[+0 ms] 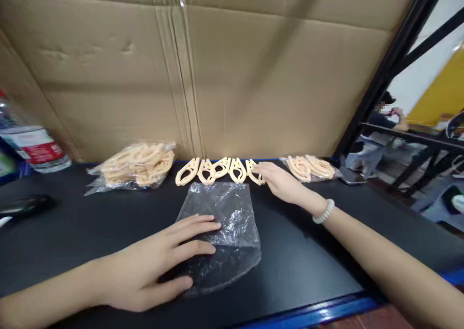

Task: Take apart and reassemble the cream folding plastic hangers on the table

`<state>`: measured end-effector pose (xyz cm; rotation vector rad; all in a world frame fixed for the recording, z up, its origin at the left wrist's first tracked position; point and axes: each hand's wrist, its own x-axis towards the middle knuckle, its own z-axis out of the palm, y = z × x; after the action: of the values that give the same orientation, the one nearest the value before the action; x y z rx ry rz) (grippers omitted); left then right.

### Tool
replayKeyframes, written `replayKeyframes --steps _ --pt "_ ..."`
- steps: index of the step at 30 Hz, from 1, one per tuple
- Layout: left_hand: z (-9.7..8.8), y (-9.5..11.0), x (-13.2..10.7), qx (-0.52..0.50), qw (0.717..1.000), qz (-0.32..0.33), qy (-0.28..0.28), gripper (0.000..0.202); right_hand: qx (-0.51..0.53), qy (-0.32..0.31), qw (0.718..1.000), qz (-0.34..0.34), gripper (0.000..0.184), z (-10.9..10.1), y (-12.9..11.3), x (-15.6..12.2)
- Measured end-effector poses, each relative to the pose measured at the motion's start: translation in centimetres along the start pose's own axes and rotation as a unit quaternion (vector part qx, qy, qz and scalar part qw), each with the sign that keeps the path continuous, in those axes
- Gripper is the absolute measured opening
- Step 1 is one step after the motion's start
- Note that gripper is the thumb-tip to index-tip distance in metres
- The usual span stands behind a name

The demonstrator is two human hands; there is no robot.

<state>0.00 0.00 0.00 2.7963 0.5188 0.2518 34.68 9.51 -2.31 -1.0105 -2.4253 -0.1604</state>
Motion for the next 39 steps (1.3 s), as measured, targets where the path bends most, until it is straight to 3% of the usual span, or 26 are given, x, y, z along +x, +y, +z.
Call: replayKeyframes --steps 5,8,14,21,25,27,29,35,39 --pt "-0.7 0.0 -0.1 0.002 1.0 0.013 -0.016 0.05 -0.015 -0.067 0.997 0.045 0.087 -0.3 0.4 0.0" --pt "-0.7 0.1 -0.1 0.003 1.0 0.009 -0.018 0.051 -0.01 -0.108 0.993 0.039 0.093 -0.3 0.5 0.1" --pt "-0.4 0.2 0.0 -0.006 1.0 -0.003 0.007 0.051 -0.058 -0.109 0.992 0.033 0.072 -0.3 -0.1 0.3" --pt "-0.7 0.4 0.1 0.003 1.0 -0.004 -0.016 0.051 -0.022 -0.107 0.994 0.026 0.045 -3.1 -2.8 0.6" --pt "-0.7 0.4 0.1 0.011 1.0 -0.01 -0.018 0.051 -0.048 -0.071 0.996 0.005 0.074 -2.8 -2.0 0.6" --pt "-0.8 0.4 0.1 0.009 1.0 -0.006 -0.02 0.051 -0.06 -0.093 0.994 -0.008 0.089 -1.9 -1.2 0.5" --pt "-0.8 0.4 0.1 0.008 1.0 -0.005 -0.021 0.051 -0.054 -0.123 0.991 -0.012 0.093 -1.0 -0.7 0.5" --pt "-0.8 0.3 0.1 0.005 1.0 -0.004 -0.024 0.05 -0.05 -0.15 0.987 -0.002 0.083 -0.9 -0.6 0.5" --pt "-0.4 0.3 0.0 0.006 1.0 -0.008 -0.008 0.05 -0.018 -0.151 0.988 0.015 0.051 -2.3 -1.3 0.6"
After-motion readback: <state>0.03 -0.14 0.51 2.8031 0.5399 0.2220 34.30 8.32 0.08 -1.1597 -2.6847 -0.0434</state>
